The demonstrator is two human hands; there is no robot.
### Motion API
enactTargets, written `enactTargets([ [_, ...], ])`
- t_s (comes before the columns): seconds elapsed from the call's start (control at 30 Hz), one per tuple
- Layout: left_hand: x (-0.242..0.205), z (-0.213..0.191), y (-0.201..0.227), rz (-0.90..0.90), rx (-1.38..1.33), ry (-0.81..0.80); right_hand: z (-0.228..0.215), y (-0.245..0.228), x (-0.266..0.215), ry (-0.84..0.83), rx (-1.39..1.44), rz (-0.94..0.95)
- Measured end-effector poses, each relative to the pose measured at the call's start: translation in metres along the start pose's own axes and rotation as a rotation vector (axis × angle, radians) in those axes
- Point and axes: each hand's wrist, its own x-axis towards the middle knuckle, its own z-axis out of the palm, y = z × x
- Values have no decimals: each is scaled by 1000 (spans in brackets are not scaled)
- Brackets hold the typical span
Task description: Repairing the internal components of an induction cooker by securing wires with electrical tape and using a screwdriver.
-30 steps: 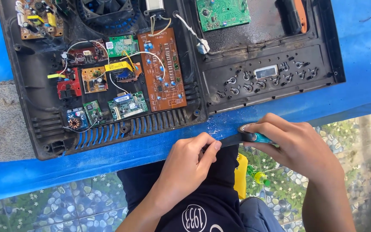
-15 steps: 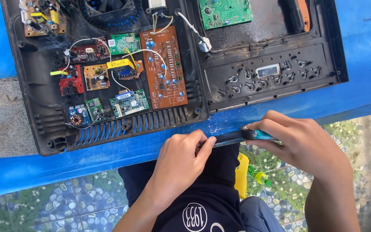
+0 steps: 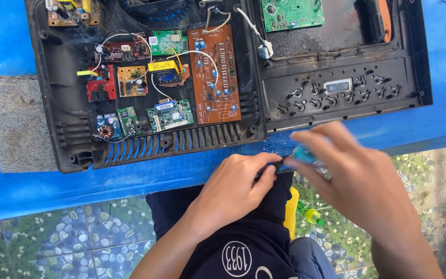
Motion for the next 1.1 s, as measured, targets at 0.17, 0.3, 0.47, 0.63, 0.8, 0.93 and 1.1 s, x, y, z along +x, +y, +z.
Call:
enactTargets([
  [0.17,6,-2,5,-18,-265,-65,7,-21,14,727,1124,3],
  [0.3,4,-3,2,18,-307,-56,18,-35,37,809,1492,-33],
  [0.47,-2,-3,-2,-68,-183,43,28,-17,46,867,1641,34],
  [0.63,-3,0,-6,-125,-13,33,30,-13,41,805,1600,8],
  [0.8,1,5,-10,-145,83,13,38,-5,35,777,1485,-15],
  [0.93,1,6,-14,-127,105,13,35,6,30,682,1498,-110],
  [1.1,3,5,-14,-127,73,14,31,21,29,526,1637,-318],
])
